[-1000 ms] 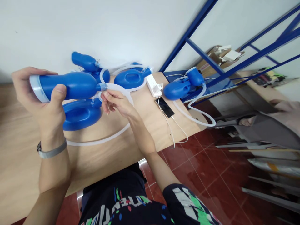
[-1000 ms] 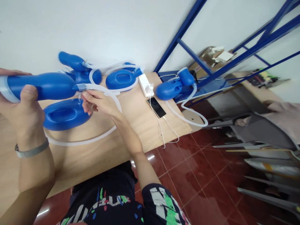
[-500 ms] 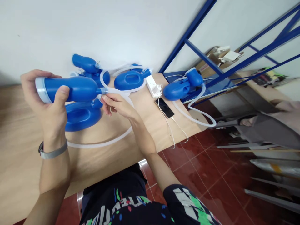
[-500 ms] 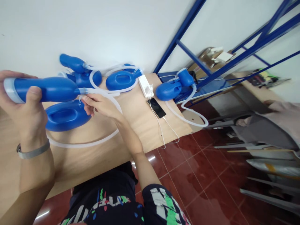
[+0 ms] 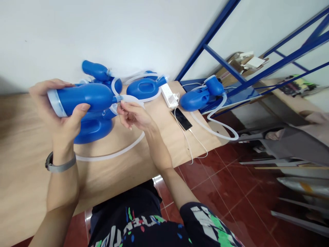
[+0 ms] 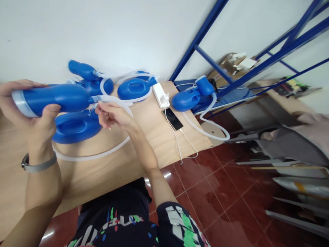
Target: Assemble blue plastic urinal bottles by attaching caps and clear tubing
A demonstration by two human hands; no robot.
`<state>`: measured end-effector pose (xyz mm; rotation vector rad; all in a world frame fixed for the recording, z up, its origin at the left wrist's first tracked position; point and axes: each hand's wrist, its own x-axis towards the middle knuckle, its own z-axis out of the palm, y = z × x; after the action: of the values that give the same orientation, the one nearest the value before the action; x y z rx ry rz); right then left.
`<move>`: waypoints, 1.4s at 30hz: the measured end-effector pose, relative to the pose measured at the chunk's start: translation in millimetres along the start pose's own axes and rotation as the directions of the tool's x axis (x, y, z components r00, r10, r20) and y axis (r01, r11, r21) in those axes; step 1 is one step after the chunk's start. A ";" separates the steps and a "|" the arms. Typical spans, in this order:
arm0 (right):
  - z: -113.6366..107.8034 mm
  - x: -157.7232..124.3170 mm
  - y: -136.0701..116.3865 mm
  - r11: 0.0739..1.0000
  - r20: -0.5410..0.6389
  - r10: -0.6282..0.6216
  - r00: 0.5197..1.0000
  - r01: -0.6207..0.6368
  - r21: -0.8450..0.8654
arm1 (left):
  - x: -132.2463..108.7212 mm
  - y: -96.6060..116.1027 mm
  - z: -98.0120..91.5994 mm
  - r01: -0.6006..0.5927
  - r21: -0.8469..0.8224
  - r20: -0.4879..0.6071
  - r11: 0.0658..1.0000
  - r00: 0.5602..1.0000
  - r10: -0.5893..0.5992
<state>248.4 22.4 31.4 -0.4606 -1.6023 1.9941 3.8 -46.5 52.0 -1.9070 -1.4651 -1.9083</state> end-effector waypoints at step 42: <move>-49.1 14.2 32.2 0.462 -0.119 -0.106 0.987 -0.058 -0.885 | 12.0 -75.7 -43.1 0.567 0.310 -0.118 0.763 0.820 -0.561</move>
<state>258.8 64.7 -10.4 -0.9354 -2.4367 0.8513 -78.9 -26.3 29.9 -1.3839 -2.3867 -1.6797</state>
